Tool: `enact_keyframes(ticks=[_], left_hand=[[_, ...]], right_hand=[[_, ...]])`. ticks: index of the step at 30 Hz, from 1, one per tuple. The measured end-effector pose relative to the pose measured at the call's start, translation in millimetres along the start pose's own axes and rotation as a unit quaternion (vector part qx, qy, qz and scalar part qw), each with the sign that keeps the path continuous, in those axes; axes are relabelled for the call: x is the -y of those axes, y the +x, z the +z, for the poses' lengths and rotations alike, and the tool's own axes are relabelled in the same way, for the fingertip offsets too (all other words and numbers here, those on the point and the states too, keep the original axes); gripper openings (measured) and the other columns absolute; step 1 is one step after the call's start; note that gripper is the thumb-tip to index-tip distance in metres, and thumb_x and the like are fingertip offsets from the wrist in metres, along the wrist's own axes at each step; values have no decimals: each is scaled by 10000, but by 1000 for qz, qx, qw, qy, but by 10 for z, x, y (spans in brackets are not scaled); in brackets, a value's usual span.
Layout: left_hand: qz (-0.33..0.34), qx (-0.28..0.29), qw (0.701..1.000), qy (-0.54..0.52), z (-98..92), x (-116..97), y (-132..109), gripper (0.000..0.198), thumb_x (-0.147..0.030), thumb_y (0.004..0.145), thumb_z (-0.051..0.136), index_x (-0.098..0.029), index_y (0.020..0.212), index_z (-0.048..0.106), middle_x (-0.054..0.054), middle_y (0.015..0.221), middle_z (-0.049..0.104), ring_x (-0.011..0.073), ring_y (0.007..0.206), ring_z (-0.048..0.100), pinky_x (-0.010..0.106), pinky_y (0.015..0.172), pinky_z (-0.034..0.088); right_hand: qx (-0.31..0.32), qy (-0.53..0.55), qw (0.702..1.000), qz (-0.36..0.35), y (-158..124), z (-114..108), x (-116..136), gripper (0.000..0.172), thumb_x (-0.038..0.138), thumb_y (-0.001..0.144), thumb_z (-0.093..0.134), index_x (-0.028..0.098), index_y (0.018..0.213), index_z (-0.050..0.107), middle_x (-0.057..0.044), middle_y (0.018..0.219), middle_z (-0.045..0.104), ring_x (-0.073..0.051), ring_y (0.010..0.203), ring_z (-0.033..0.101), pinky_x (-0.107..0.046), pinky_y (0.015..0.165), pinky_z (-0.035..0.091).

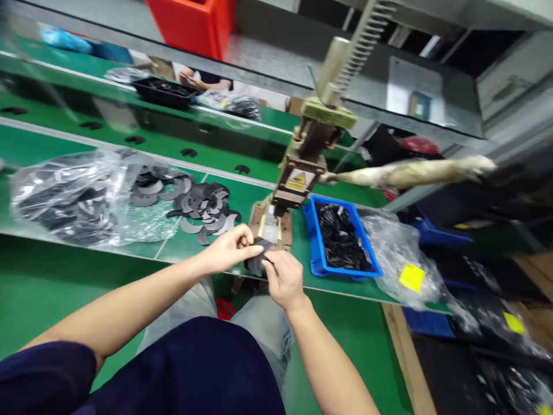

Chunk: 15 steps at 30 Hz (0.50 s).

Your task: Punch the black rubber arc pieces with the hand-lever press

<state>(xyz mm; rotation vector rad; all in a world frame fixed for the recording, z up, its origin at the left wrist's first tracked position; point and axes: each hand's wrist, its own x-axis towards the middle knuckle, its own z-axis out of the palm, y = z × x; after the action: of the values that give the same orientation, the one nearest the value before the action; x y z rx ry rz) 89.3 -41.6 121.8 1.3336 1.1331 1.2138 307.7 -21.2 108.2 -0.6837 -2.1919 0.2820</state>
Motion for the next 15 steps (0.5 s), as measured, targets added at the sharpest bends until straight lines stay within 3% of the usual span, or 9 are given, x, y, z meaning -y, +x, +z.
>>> enact_keyframes(ticks=[4, 6, 8, 10, 12, 15], left_hand=[[-68, 87, 988, -108, -22, 15, -59, 516, -608, 851, 841, -182, 1067, 646, 15, 949, 676, 150, 821, 631, 280, 733, 513], [-82, 121, 983, -114, -32, 21, -82, 505, -619, 872, 817, -166, 1038, 669, 27, 928, 695, 164, 806, 651, 289, 712, 532], [-73, 119, 986, -96, -37, 39, -106, 475, -604, 890, 805, -160, 1004, 681, 28, 900, 707, 174, 785, 666, 296, 691, 548], [-35, 100, 993, -45, -40, 61, -134, 405, -558, 929, 778, -163, 975, 702, 31, 890, 723, 183, 789, 686, 307, 701, 571], [48, 83, 994, 45, -43, 81, -165, 289, -468, 979, 742, -179, 986, 738, 41, 925, 752, 194, 842, 717, 330, 767, 601], [210, 73, 960, 169, -66, 124, -201, 180, -291, 1041, 650, -227, 1156, 774, 80, 1147, 790, 218, 1071, 748, 382, 974, 610]], right_hand=[[13, -1, 1000, 26, -10, -47, 3, 131, 274, 1023, 608, 230, 1076, 720, -64, 952, 786, -187, 851, 718, -367, 784, 578], [21, 33, 998, 56, -19, -81, 8, 156, 314, 1023, 621, 232, 1091, 735, -72, 991, 800, -197, 894, 733, -379, 819, 583], [31, 85, 990, 113, -28, -110, 18, 195, 371, 1022, 634, 233, 1103, 746, -77, 1031, 804, -201, 932, 740, -380, 853, 586], [47, 149, 968, 197, -30, -130, 30, 252, 439, 1023, 631, 233, 1104, 751, -66, 993, 793, -184, 880, 728, -358, 822, 582], [69, 230, 927, 287, -15, -148, 38, 312, 504, 1010, 635, 226, 1099, 745, -39, 883, 760, -156, 763, 689, -323, 736, 568], [85, 325, 868, 367, 46, -214, 19, 367, 549, 950, 701, 210, 1091, 729, -10, 804, 722, -129, 680, 650, -291, 674, 556]])
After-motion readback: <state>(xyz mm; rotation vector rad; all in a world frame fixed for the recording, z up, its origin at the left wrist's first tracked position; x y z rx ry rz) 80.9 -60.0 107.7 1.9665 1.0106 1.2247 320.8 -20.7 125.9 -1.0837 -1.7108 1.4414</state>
